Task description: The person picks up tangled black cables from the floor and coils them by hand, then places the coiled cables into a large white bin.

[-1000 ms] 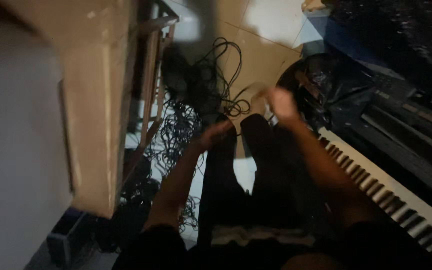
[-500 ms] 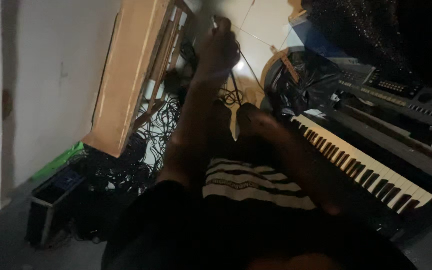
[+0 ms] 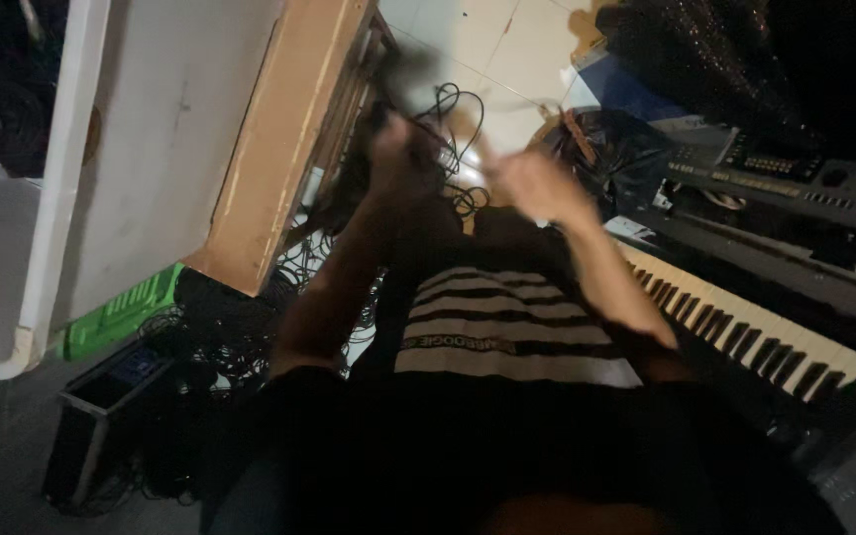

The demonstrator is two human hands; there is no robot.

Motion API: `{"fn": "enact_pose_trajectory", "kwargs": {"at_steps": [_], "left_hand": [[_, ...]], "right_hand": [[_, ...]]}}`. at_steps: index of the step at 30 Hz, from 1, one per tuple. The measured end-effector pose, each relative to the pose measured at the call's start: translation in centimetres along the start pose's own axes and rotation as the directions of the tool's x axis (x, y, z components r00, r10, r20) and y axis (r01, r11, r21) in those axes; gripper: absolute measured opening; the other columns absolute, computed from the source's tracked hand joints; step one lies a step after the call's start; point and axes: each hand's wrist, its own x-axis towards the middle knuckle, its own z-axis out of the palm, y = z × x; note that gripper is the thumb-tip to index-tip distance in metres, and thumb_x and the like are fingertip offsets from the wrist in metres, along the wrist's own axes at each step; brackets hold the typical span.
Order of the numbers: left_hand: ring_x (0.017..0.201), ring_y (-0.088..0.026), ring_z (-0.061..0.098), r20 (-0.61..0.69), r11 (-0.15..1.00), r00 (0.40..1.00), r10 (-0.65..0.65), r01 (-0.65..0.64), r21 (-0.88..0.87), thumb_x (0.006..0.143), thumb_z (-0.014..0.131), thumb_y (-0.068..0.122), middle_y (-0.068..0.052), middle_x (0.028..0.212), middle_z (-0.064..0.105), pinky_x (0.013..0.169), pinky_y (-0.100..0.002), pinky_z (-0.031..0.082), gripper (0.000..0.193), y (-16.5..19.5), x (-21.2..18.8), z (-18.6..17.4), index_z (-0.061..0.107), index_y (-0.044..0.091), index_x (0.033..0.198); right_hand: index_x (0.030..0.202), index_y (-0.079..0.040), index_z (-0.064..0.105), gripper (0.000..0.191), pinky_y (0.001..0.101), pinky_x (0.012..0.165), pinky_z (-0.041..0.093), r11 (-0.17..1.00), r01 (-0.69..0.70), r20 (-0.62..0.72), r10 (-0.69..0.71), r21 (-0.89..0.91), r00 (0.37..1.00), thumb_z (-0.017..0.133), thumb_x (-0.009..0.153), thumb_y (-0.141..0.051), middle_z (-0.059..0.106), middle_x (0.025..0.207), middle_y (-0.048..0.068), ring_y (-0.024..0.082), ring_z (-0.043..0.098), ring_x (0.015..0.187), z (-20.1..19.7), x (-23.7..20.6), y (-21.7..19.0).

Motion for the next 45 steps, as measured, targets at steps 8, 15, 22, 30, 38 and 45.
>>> {"fn": "enact_pose_trajectory", "kwargs": {"at_steps": [8, 15, 22, 30, 38, 45], "left_hand": [[0.06, -0.016, 0.053, 0.711, 0.973, 0.666, 0.226, -0.19, -0.131, 0.108, 0.062, 0.031, -0.003, 0.073, 0.055, 0.054, -0.033, 0.044, 0.025, 2.5, -2.7, 0.5, 0.057, 0.01, 0.094], [0.063, -0.017, 0.054, 0.319, 0.685, 0.89, 0.325, 0.011, -0.729, 0.108, 0.062, 0.031, -0.005, 0.075, 0.057, 0.057, -0.034, 0.045, 0.024, 1.5, -3.0, -1.3, 0.058, 0.01, 0.097], [0.065, -0.019, 0.056, 0.008, 0.951, 0.998, 0.06, -0.055, -0.304, 0.108, 0.062, 0.032, -0.006, 0.077, 0.058, 0.059, -0.035, 0.046, 0.023, 0.3, -3.5, -2.2, 0.059, 0.01, 0.1], [0.068, -0.02, 0.057, 0.628, 0.979, 0.761, 0.162, -0.206, -0.003, 0.108, 0.062, 0.033, -0.008, 0.079, 0.059, 0.062, -0.037, 0.047, 0.023, -0.7, -7.0, -2.5, 0.059, 0.01, 0.103], [0.071, -0.022, 0.058, 0.256, 0.647, 0.922, 0.289, 0.009, -0.762, 0.108, 0.062, 0.033, -0.009, 0.081, 0.06, 0.065, -0.038, 0.048, 0.023, -1.6, -7.7, -5.3, 0.06, 0.01, 0.107], [0.073, -0.024, 0.059, 0.102, 0.99, 0.985, 0.136, -0.139, 0.019, 0.108, 0.062, 0.034, -0.011, 0.083, 0.061, 0.067, -0.039, 0.048, 0.024, -0.9, -7.7, -5.9, 0.061, 0.01, 0.11]], "right_hand": [[0.082, 0.0, 0.067, 0.042, 0.0457, 0.063, 0.05, 0.964, 0.122, -0.335, -0.038, 0.236, 0.942, 0.05, 0.11, -0.026, 0.061, 0.069, 0.017, 0.03, 0.058, 0.063, 1.1, 0.1, -0.9], [0.08, 0.0, 0.062, 0.051, 0.0465, 0.068, 0.046, 0.802, 0.331, -0.304, -0.196, 0.498, 0.932, 0.043, 0.118, -0.028, 0.06, 0.073, 0.019, 0.033, 0.059, 0.067, 3.0, 0.6, -3.9], [0.083, -0.001, 0.056, 0.052, 0.0479, 0.072, 0.047, 0.827, 0.28, -0.326, -0.124, 0.489, 0.937, 0.037, 0.124, -0.027, 0.053, 0.078, 0.022, 0.034, 0.054, 0.074, 3.7, 0.1, -4.9], [0.093, 0.001, 0.065, 0.052, 0.0445, 0.073, 0.049, 0.995, 0.077, -0.271, -0.06, 0.055, 0.961, 0.038, 0.122, -0.032, 0.063, 0.076, 0.021, 0.033, 0.06, 0.067, 0.0, -0.1, -7.9], [0.097, 0.001, 0.057, 0.053, 0.0367, 0.068, 0.047, 0.86, 0.495, -0.441, -0.398, 0.125, 0.804, 0.016, 0.12, -0.022, 0.054, 0.079, 0.009, 0.022, 0.056, 0.078, 3.9, 1.5, -7.1], [0.088, -0.005, 0.053, 0.056, 0.0418, 0.068, 0.044, 0.908, 0.364, -0.421, -0.253, 0.207, 0.871, 0.022, 0.123, -0.037, 0.048, 0.075, 0.01, 0.024, 0.049, 0.069, 6.9, -0.1, -6.1]]}}
